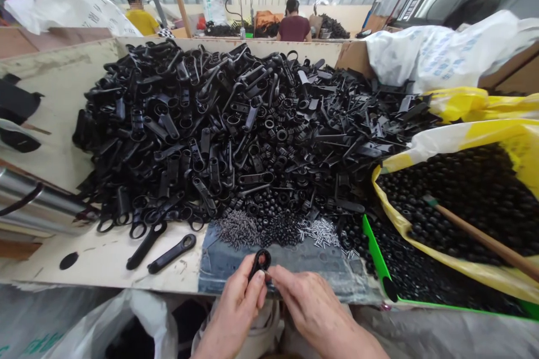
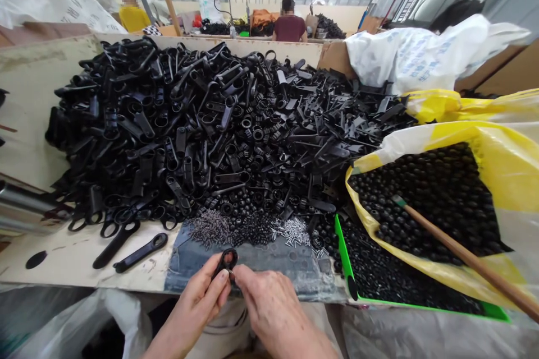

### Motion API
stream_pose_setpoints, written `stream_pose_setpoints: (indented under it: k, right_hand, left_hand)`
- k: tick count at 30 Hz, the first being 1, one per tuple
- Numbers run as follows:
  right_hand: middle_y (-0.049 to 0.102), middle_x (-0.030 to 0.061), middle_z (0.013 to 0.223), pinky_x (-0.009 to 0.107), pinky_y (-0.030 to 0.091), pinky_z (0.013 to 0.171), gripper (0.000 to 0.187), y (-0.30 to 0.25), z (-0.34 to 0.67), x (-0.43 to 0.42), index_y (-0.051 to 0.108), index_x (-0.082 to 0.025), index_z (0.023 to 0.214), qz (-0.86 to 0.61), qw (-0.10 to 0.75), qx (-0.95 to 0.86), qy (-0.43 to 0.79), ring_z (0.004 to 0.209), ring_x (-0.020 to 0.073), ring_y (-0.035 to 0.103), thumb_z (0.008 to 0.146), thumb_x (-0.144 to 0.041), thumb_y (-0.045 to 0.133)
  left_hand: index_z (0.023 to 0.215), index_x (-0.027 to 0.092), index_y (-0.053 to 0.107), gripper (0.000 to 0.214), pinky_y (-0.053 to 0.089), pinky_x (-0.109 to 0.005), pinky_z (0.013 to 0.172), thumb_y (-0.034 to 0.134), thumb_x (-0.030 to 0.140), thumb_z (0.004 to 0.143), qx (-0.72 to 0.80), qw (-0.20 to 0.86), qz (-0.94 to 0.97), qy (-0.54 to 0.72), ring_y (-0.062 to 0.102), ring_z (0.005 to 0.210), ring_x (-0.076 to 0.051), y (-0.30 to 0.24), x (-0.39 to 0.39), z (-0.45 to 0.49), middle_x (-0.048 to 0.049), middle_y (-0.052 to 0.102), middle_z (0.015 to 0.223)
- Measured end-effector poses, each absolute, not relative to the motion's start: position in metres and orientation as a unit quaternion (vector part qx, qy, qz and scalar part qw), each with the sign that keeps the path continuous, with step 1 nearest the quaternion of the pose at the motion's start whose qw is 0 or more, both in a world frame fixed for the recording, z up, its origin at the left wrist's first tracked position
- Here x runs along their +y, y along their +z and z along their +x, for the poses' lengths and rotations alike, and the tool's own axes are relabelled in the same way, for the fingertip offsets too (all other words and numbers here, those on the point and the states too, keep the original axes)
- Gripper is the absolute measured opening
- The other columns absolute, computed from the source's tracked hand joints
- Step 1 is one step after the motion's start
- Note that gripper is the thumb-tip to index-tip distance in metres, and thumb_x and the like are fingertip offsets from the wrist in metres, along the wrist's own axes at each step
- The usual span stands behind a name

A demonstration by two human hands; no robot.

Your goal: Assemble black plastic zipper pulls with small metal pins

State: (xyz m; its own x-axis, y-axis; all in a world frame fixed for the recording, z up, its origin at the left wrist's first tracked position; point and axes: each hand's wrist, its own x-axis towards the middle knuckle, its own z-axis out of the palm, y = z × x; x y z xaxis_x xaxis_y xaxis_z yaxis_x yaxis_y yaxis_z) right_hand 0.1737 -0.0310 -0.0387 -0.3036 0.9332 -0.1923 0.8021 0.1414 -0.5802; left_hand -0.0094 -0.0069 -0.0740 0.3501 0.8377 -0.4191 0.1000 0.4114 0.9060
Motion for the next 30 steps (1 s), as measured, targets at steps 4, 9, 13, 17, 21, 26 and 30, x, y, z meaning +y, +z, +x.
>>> stream_pose_setpoints:
  k: [4,9,13,17,21,26,30]
  right_hand:
    - [0.075,0.0056,0.1,0.03,0.049,0.08,0.024,-0.039,0.176,-0.03,0.067,-0.023,0.114,-0.584,0.123,-0.733,0.326,0.092,0.0229,0.07,0.109,-0.023,0.044]
    - [0.074,0.0072,0.105,0.034,0.048,0.09,0.027,-0.022,0.176,-0.021,0.07,-0.02,0.108,-0.58,0.098,-0.709,0.388,0.099,0.0243,0.067,0.108,-0.02,0.043]
    - [0.074,0.006,0.098,0.031,0.046,0.086,0.032,-0.015,0.176,-0.011,0.071,-0.02,0.098,-0.568,0.1,-0.7,0.422,0.095,0.0225,0.066,0.108,-0.021,0.041]
    - [0.074,0.0049,0.09,0.027,0.044,0.081,0.032,-0.015,0.178,-0.004,0.072,-0.018,0.092,-0.536,0.135,-0.688,0.47,0.086,0.0188,0.065,0.106,-0.022,0.044]
    - [0.068,0.0004,0.075,0.023,0.041,0.068,0.03,-0.012,0.183,0.002,0.073,-0.018,0.086,-0.521,0.141,-0.673,0.506,0.071,0.0149,0.059,0.102,-0.023,0.048]
    - [0.053,-0.0047,0.062,0.02,0.035,0.054,0.029,-0.015,0.182,0.003,0.072,-0.018,0.087,-0.509,0.144,-0.623,0.577,0.057,0.0108,0.048,0.101,-0.025,0.048]
    - [0.046,-0.0068,0.058,0.018,0.032,0.05,0.03,-0.021,0.18,0.0,0.07,-0.018,0.089,-0.497,0.168,-0.555,0.645,0.051,0.0089,0.039,0.103,-0.029,0.046]
  left_hand:
    - [0.12,0.021,0.061,0.056,0.029,-0.022,0.053,0.055,0.069,0.092,0.509,0.665,0.476,0.27,0.038,0.06,-0.012,-0.074,-0.006,-0.008,0.0059,0.046,0.069]
    - [0.11,0.02,0.059,0.051,0.023,-0.022,0.05,0.051,0.068,0.094,0.531,0.629,0.501,0.268,0.03,0.055,-0.01,-0.072,-0.008,-0.002,0.0083,0.04,0.065]
    - [0.11,0.021,0.059,0.048,0.023,-0.022,0.049,0.052,0.066,0.094,0.536,0.612,0.507,0.284,0.03,0.056,-0.012,-0.075,-0.008,-0.001,0.0078,0.039,0.065]
    - [0.109,0.021,0.062,0.049,0.026,-0.021,0.049,0.055,0.067,0.092,0.527,0.615,0.511,0.287,0.036,0.06,-0.013,-0.073,-0.005,-0.003,0.0059,0.042,0.068]
    - [0.109,0.021,0.065,0.052,0.031,-0.021,0.051,0.059,0.069,0.089,0.517,0.635,0.501,0.279,0.039,0.059,-0.013,-0.07,-0.004,-0.007,0.0054,0.046,0.068]
    - [0.123,0.022,0.064,0.063,0.032,-0.02,0.05,0.065,0.071,0.084,0.532,0.663,0.438,0.293,0.04,0.056,-0.011,-0.071,-0.007,-0.009,0.0061,0.048,0.066]
    - [0.128,0.023,0.062,0.067,0.031,-0.019,0.047,0.068,0.071,0.082,0.549,0.675,0.402,0.286,0.039,0.052,-0.01,-0.075,-0.011,-0.01,0.0067,0.049,0.063]
